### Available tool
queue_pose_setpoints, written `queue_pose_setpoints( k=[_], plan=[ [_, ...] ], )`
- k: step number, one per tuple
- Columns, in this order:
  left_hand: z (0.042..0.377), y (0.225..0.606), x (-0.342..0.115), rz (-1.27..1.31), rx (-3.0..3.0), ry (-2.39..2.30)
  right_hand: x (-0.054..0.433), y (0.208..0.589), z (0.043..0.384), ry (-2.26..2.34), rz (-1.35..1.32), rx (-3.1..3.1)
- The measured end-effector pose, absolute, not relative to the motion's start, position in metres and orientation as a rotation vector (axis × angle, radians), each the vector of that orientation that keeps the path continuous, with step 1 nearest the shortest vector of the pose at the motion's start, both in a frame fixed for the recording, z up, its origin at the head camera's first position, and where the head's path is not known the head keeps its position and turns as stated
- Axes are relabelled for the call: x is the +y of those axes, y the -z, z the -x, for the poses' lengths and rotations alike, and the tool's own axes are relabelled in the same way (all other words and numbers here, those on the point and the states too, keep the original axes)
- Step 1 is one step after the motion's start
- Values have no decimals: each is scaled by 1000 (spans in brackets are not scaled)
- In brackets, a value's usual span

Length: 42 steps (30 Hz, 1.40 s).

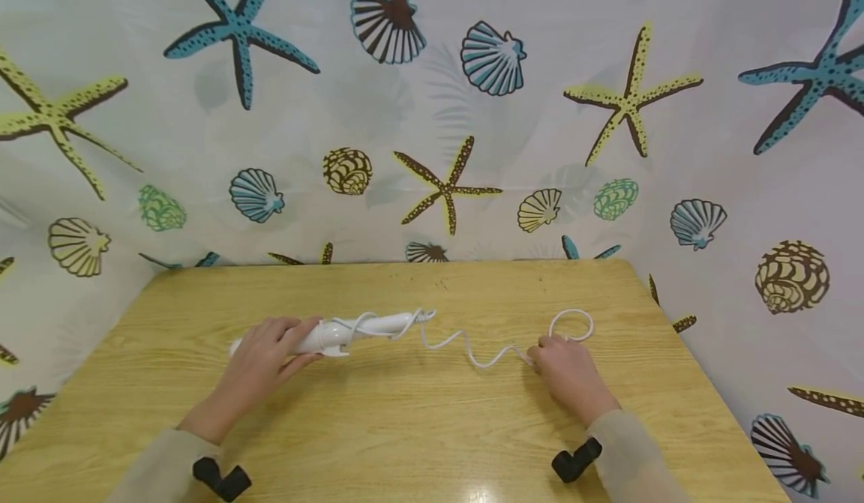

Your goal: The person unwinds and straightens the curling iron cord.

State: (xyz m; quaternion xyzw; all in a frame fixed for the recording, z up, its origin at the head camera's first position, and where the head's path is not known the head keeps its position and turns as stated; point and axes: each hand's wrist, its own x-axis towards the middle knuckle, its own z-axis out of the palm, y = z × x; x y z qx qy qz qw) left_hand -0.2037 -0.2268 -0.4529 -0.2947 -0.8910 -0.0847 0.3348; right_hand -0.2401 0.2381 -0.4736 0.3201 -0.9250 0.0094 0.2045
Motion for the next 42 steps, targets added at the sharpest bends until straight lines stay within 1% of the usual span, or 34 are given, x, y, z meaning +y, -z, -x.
queue_pose_setpoints(
  k=[17, 32, 42],
  plan=[
    [203, 451, -224, 757, -2337, 209, 208, 461, 245, -236, -971, -2385],
    [202, 450, -225, 781, -2340, 213, 182, 460, 250, -367, -1109, -2235],
    [202, 452, -225, 809, -2323, 207, 160, 455, 247, -422, -1205, -2219]
  ],
)
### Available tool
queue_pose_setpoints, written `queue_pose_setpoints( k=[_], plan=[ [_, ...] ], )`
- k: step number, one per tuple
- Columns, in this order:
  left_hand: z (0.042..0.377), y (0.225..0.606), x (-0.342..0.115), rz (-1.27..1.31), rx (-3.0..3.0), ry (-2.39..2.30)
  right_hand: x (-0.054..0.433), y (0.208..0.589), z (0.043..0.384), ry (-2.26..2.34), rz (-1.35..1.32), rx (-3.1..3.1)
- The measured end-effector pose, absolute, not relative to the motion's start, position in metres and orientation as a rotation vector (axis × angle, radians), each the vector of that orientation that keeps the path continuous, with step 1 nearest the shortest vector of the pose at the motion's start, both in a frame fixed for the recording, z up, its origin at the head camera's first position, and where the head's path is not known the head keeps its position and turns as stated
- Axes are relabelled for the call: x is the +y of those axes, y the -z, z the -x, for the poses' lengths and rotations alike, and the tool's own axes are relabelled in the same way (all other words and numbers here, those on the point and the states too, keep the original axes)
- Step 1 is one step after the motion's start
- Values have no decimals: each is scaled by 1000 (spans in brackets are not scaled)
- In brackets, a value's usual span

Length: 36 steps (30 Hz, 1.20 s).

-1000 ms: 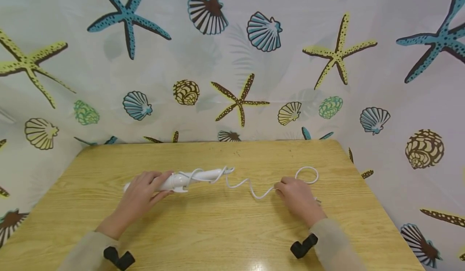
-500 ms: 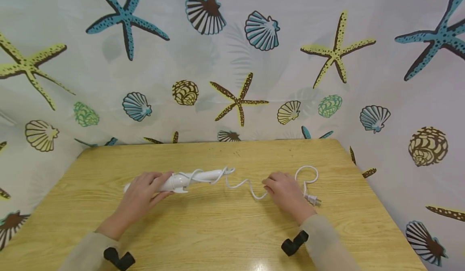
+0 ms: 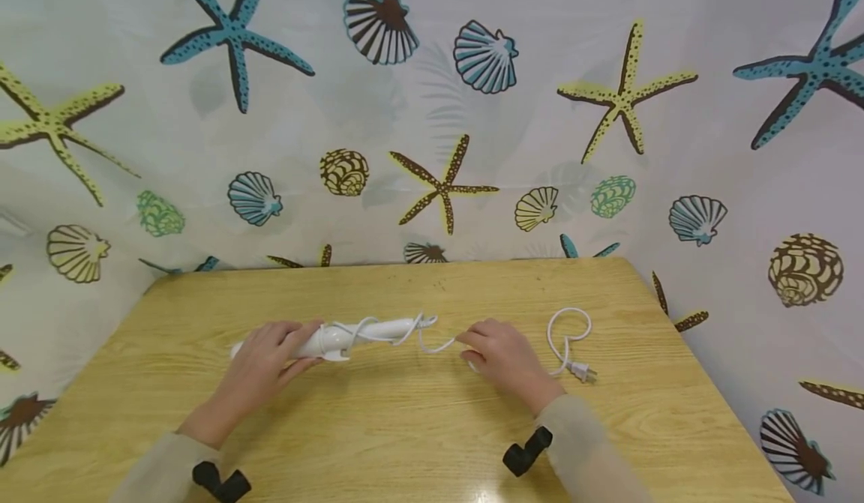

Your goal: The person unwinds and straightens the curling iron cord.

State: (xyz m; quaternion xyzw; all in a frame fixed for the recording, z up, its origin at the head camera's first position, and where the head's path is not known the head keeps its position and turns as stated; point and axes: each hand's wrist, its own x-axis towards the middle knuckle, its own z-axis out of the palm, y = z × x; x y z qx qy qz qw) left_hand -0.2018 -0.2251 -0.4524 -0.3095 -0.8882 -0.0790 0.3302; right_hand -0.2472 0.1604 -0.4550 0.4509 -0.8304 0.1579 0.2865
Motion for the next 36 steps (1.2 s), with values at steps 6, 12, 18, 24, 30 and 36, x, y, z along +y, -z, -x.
queue_pose_setpoints(
  k=[6, 12, 18, 24, 30, 36],
  plan=[
    [202, 452, -226, 813, -2305, 199, 151, 454, 246, -444, -1229, -2213],
    [201, 451, -226, 805, -2325, 201, 142, 451, 246, -455, -1250, -2172],
    [200, 450, -226, 804, -2331, 210, 136, 452, 248, -422, -1266, -2185],
    [201, 449, -225, 812, -2329, 216, 133, 452, 247, -457, -1283, -2206],
    [203, 451, -226, 823, -2318, 200, 134, 452, 247, -411, -1315, -2297],
    [204, 450, -225, 813, -2324, 197, 134, 445, 245, -368, -1316, -2419]
  ],
)
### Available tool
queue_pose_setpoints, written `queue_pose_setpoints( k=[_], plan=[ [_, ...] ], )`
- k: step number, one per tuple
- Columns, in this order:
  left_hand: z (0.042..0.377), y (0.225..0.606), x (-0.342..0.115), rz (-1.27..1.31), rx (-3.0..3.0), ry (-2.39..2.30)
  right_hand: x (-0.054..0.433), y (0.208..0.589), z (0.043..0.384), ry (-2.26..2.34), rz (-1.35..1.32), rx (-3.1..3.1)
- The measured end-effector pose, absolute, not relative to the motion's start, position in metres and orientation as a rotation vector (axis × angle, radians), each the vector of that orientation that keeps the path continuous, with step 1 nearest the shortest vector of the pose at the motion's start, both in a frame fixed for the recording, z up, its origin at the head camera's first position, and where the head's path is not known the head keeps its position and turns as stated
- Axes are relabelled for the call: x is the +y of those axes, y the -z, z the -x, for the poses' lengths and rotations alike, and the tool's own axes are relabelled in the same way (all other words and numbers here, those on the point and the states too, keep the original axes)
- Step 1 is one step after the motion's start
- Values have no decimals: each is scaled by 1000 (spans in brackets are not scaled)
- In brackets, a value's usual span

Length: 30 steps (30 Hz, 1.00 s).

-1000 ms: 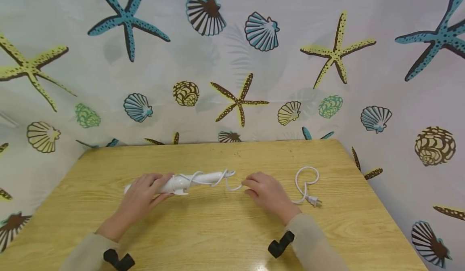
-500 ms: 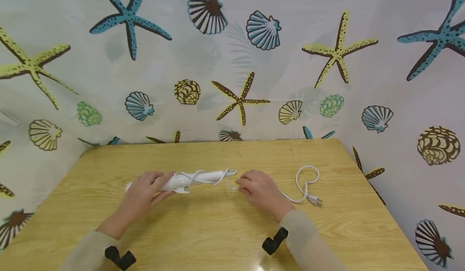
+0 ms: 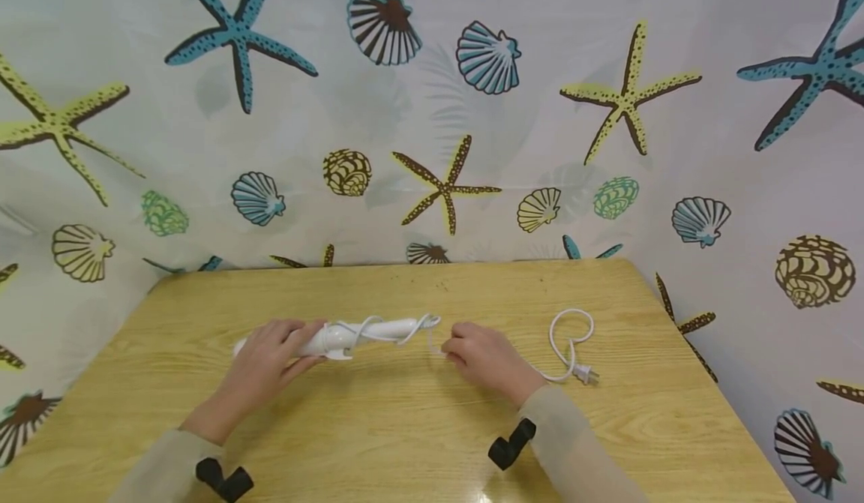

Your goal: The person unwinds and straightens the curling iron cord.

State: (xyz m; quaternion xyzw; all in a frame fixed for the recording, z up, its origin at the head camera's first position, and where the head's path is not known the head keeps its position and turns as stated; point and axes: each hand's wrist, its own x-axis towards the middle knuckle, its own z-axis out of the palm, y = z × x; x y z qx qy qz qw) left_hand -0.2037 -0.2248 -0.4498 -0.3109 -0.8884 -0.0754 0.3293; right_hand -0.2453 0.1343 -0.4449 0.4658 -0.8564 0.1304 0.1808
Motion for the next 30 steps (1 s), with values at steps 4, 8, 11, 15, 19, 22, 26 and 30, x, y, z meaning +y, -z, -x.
queue_pose_setpoints(
  k=[4, 8, 11, 15, 19, 22, 26, 30],
  plan=[
    [204, 448, -223, 813, -2323, 208, 134, 443, 246, -382, -1282, -2483],
    [204, 448, -224, 820, -2315, 213, 134, 444, 247, -421, -1254, -2521],
    [203, 449, -224, 830, -2314, 214, 133, 447, 249, -434, -1234, -2539],
    [202, 450, -225, 845, -2322, 213, 133, 451, 249, -435, -1213, -2561],
    [202, 450, -225, 841, -2323, 211, 132, 452, 248, -452, -1178, -2576],
    [203, 449, -224, 836, -2321, 213, 131, 450, 249, -459, -1139, -2569],
    [204, 447, -224, 836, -2323, 216, 131, 447, 250, -430, -1103, -2537],
    [203, 447, -225, 835, -2333, 213, 132, 446, 252, -388, -1087, -2511]
  ],
)
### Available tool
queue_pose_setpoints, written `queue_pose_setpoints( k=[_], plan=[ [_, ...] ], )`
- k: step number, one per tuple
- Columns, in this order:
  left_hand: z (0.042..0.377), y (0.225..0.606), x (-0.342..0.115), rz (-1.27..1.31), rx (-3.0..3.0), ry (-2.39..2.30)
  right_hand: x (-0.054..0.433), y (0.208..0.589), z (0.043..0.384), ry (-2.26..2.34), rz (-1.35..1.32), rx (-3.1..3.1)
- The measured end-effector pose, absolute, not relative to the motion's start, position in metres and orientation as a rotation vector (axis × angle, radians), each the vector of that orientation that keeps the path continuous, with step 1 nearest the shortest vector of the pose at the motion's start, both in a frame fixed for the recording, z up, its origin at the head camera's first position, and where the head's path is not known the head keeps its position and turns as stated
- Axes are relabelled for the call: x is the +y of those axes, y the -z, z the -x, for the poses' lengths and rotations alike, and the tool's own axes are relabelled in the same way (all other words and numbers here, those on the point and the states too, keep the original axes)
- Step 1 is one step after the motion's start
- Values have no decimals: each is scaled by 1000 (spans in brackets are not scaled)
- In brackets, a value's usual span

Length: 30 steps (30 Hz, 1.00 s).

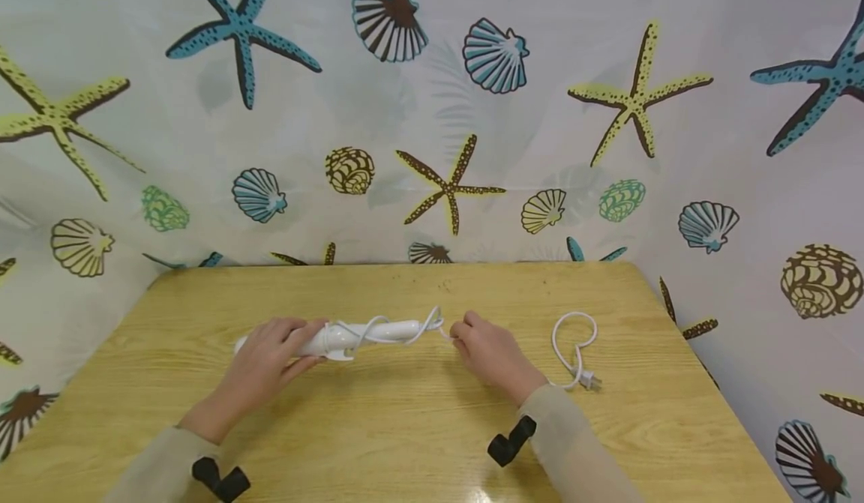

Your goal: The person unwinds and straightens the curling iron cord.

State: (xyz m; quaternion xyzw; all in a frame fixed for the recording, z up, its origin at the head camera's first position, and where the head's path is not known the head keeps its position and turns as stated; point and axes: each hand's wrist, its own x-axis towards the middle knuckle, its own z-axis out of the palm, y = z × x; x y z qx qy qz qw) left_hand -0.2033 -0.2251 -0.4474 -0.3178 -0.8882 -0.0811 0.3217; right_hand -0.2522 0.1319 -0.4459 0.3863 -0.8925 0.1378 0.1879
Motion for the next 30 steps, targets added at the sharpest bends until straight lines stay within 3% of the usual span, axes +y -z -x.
queue_pose_setpoints(
  k=[12, 30],
  plan=[
    [203, 449, -227, 845, -2347, 236, 136, 443, 256, -404, -952, -2435],
    [204, 450, -226, 777, -2394, 226, 151, 445, 252, -529, -1136, -2084]
  ],
)
